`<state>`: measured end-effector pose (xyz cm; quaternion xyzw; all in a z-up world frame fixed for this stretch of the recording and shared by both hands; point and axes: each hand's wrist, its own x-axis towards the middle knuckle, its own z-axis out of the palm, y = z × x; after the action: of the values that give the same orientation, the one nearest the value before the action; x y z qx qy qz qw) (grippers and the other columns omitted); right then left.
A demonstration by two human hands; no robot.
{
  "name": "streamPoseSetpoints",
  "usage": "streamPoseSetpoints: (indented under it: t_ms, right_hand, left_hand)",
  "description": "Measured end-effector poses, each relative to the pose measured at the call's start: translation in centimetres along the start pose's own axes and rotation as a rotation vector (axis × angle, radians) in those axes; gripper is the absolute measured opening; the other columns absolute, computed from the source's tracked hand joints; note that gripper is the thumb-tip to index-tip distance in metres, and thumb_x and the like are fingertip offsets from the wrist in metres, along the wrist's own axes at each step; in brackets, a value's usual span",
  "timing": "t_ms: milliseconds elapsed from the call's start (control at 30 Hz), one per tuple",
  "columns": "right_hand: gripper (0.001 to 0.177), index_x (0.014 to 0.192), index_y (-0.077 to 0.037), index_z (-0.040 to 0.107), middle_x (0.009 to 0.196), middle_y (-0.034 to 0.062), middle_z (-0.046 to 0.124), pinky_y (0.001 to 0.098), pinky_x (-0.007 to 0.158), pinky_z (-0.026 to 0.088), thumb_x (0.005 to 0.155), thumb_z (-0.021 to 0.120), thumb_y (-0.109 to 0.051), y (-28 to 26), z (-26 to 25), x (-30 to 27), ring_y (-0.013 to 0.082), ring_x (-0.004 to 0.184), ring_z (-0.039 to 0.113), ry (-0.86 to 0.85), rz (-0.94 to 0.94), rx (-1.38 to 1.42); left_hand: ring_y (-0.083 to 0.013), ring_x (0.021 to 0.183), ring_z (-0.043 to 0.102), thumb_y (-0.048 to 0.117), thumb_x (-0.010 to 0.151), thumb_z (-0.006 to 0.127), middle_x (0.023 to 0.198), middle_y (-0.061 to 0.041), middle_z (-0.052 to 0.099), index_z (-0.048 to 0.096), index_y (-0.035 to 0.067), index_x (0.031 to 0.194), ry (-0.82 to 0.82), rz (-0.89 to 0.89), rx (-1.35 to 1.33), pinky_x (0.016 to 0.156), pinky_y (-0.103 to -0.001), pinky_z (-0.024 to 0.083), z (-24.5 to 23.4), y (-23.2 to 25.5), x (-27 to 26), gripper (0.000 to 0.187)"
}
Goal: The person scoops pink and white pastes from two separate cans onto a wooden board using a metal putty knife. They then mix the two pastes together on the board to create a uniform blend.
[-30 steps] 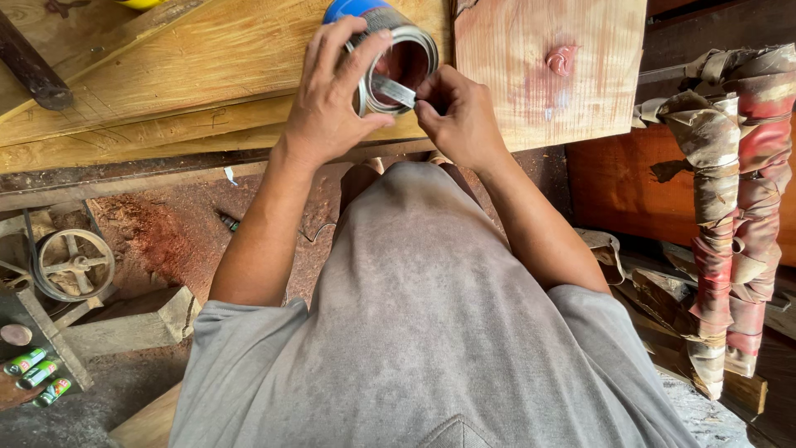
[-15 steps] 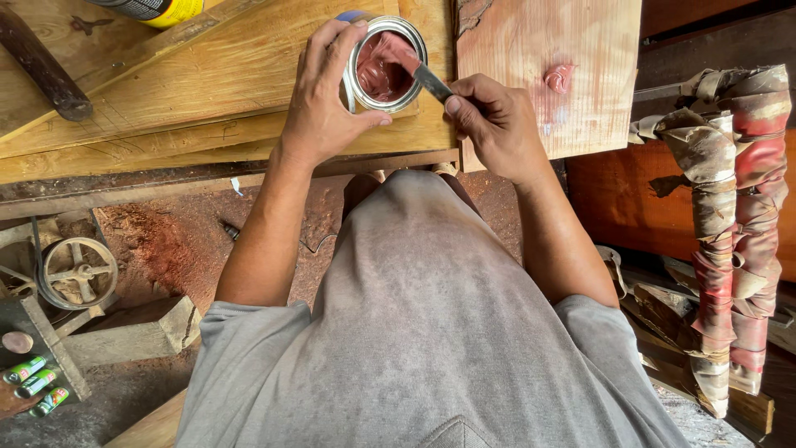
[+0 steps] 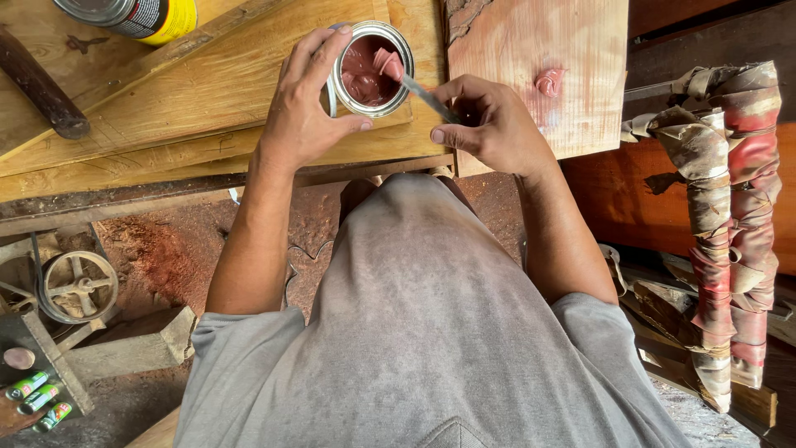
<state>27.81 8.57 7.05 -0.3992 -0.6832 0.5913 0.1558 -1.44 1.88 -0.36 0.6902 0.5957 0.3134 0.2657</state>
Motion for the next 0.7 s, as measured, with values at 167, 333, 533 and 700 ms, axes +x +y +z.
streamPoseSetpoints:
  t_ms: [167,333,533,700]
  right_hand:
    - [0.019,0.101,-0.004,0.075,0.082,0.0025,0.068,0.025,0.054,0.049,0.101,0.073,-0.022,-0.3,-0.3,0.1,0.0073,0.063,0.063,-0.011,0.032,-0.018]
    - [0.035,0.117,-0.004,0.068,0.078,0.0019,0.062,0.0241,0.055,0.047,0.089,0.077,-0.022,-1.1,0.0,0.1,0.0056,0.064,0.056,0.036,0.022,0.083]
    - [0.025,0.118,-0.005,0.077,0.076,-0.0003,0.071,0.0206,0.053,0.051,0.104,0.069,-0.025,-0.5,-0.2,0.6,0.003,0.06,0.063,0.063,0.09,0.02]
    - [0.032,0.118,-0.002,0.077,0.064,0.0032,0.063,0.0229,0.042,0.036,0.098,0.07,-0.026,-0.7,-0.7,0.2,0.0064,0.046,0.048,-0.038,0.215,0.214]
  left_hand:
    - [-0.0362,0.148,0.045,0.031,0.064,0.107,0.161,-0.015,0.041,0.039,0.02,0.161,0.001,0.006,-0.008,0.124,-0.049,0.043,-0.1,0.1,-0.2,0.119]
    - [-0.0341,0.148,0.045,0.03,0.063,0.106,0.161,-0.013,0.042,0.04,0.019,0.161,-0.004,-0.011,-0.024,0.124,-0.048,0.044,0.0,0.3,0.0,0.119]
    - [-0.0352,0.148,0.046,0.03,0.063,0.106,0.159,-0.014,0.042,0.04,0.018,0.161,-0.008,-0.008,-0.004,0.124,-0.048,0.043,-0.2,0.5,0.3,0.119]
    - [-0.0354,0.146,0.046,0.031,0.063,0.106,0.159,-0.015,0.042,0.04,0.017,0.16,-0.017,-0.016,0.013,0.123,-0.048,0.043,-0.2,0.8,0.5,0.118]
